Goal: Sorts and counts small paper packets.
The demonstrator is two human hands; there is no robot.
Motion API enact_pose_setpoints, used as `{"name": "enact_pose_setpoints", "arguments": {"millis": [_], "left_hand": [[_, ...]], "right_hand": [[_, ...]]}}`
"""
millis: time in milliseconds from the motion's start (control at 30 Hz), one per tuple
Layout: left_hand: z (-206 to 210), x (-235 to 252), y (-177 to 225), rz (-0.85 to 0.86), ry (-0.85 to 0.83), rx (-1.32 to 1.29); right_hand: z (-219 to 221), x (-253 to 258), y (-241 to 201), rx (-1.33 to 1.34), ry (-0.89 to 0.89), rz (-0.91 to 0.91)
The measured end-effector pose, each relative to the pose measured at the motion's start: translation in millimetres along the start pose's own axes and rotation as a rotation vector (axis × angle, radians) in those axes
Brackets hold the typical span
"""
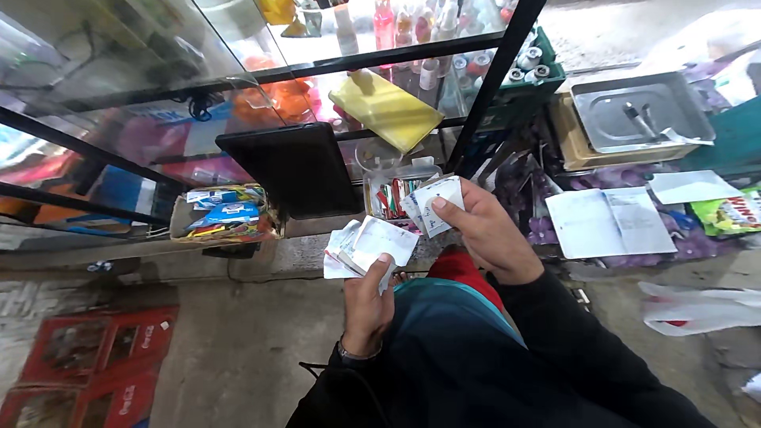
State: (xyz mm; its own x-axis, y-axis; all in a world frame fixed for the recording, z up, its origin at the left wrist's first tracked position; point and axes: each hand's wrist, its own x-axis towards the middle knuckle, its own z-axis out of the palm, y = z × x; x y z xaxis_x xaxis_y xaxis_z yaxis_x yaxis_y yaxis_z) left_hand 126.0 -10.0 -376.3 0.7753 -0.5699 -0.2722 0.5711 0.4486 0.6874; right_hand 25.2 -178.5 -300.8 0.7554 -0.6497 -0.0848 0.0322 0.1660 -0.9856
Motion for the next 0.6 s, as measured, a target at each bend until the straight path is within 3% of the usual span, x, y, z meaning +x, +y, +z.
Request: {"name": "enact_pose_setpoints", "arguments": {"millis": [600], "left_hand": [[1.5, 7.3, 1.6, 0.008, 0.009, -0.011]], "right_hand": [[1.8, 6.3, 1.1, -0.02, -0.019, 0.001]]}}
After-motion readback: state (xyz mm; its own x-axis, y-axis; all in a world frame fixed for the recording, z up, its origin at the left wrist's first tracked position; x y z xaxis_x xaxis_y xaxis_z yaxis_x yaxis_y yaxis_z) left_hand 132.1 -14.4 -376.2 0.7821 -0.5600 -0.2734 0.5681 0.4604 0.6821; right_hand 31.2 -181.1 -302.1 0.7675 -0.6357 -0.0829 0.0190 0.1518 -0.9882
